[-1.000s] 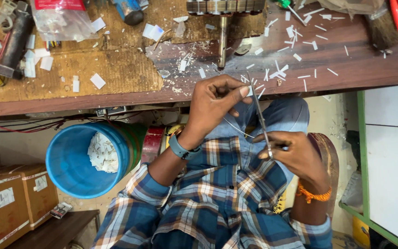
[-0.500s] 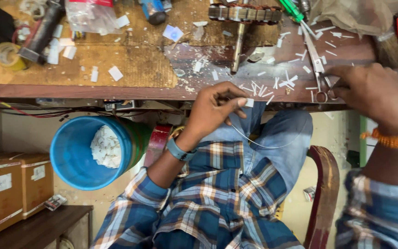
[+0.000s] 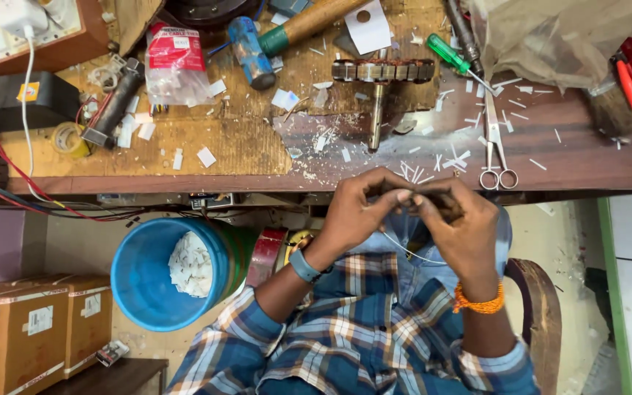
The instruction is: The person sits at a cluttered workbench and repeatedly cuts short lengths of white wire with scissors, then inserts them into slots on a cylindrical motor stator. They use a green screwdriver to press the wires into place. The work continues in a repetitive cycle of cutting and inserting.
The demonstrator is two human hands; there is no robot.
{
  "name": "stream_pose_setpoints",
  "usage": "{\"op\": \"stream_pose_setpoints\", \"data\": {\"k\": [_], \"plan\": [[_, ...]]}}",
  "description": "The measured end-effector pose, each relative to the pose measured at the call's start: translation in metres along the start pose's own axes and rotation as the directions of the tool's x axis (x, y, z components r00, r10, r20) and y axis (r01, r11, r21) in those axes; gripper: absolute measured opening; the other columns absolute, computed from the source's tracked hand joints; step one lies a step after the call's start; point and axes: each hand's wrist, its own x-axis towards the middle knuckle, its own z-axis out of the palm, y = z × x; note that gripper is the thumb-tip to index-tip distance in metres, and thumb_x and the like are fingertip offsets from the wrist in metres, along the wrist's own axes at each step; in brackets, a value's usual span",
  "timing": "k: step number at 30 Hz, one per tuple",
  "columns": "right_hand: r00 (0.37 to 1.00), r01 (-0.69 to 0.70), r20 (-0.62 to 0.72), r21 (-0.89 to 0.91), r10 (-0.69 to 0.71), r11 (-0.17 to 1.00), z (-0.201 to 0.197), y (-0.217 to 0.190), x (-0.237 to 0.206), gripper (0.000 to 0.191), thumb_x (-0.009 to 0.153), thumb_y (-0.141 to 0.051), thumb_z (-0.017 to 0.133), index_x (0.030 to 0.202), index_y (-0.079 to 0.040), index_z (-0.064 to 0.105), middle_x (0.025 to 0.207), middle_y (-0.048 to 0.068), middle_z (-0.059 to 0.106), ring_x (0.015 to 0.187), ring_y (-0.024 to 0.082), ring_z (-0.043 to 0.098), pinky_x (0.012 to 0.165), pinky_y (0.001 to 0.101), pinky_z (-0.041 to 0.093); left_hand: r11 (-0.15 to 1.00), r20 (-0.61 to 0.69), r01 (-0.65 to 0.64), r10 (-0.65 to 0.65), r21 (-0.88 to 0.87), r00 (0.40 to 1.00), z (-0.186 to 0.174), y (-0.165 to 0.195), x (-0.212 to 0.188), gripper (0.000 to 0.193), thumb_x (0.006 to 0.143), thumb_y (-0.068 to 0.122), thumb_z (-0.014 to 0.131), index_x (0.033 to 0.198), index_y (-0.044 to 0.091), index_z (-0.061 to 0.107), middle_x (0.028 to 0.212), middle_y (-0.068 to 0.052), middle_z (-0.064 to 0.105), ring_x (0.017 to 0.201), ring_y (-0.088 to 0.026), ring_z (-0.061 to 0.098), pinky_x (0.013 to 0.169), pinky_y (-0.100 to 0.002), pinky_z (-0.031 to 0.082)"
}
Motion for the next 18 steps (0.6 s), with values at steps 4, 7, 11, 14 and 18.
{"op": "stream_pose_setpoints", "data": {"k": [4, 7, 11, 14, 18], "plan": [[0.973, 0.224, 0.133, -0.312, -0.191, 0.923, -0.025, -0.002, 0.007, 0.017, 0.083, -0.006, 0.084, 0.096, -0.002, 0.075, 0.079, 0.011, 0.072, 0.06, 0.016, 0.063, 0.053, 0.0297, 0.046, 0.993, -0.008, 0.011, -0.012, -0.114, 1.0, 0.012, 0.002, -0.003, 0.019, 0.101, 0.014, 0.068, 0.111, -0.002, 0.071, 0.094, -0.007, 0.071, 0.076, -0.008, 0.067, 0.049, -0.023, 0.056], [0.953, 0.295, 0.125, -0.194, -0.274, 0.936, -0.034, -0.004, 0.009, 0.014, 0.091, -0.004, 0.08, 0.102, -0.004, 0.072, 0.093, 0.009, 0.075, 0.076, 0.012, 0.072, 0.063, 0.0248, 0.054, 0.981, 0.015, 0.039, -0.037, -0.188, 0.999, 0.019, 0.003, -0.004, 0.017, 0.104, 0.015, 0.064, 0.11, -0.001, 0.068, 0.092, -0.006, 0.07, 0.07, -0.007, 0.065, 0.051, -0.022, 0.056], [0.995, 0.1, 0.017, -0.132, -0.098, 0.986, -0.026, -0.013, 0.01, 0.012, 0.091, 0.0, 0.081, 0.101, 0.001, 0.073, 0.086, 0.011, 0.073, 0.07, 0.015, 0.068, 0.063, 0.0272, 0.053, 0.98, -0.054, -0.04, 0.03, -0.193, 0.998, 0.024, 0.01, 0.001, 0.013, 0.106, 0.012, 0.062, 0.108, -0.001, 0.064, 0.09, -0.006, 0.069, 0.067, -0.006, 0.064, 0.05, -0.022, 0.054], [0.998, -0.009, -0.063, 0.196, 0.022, 0.981, -0.011, -0.017, 0.008, 0.009, 0.099, 0.001, 0.076, 0.107, 0.004, 0.071, 0.096, 0.011, 0.075, 0.085, 0.014, 0.075, 0.075, 0.0257, 0.062, 0.993, -0.11, -0.114, 0.113, -0.003, 0.988, 0.021, 0.017, 0.003, 0.009, 0.105, 0.008, 0.063, 0.107, -0.001, 0.065, 0.088, -0.006, 0.071, 0.064, -0.006, 0.067, 0.051, -0.024, 0.055], [0.982, -0.123, -0.079, 0.435, 0.173, 0.892, 0.003, -0.015, 0.005, 0.009, 0.101, 0.002, 0.072, 0.107, 0.007, 0.07, 0.096, 0.013, 0.075, 0.087, 0.017, 0.076, 0.081, 0.029, 0.065, 0.924, -0.099, -0.28, 0.314, 0.261, 0.944, 0.013, 0.022, 0.004, 0.006, 0.103, 0.003, 0.064, 0.108, -0.001, 0.066, 0.093, -0.009, 0.07, 0.068, -0.01, 0.071, 0.056, -0.026, 0.059]]}}
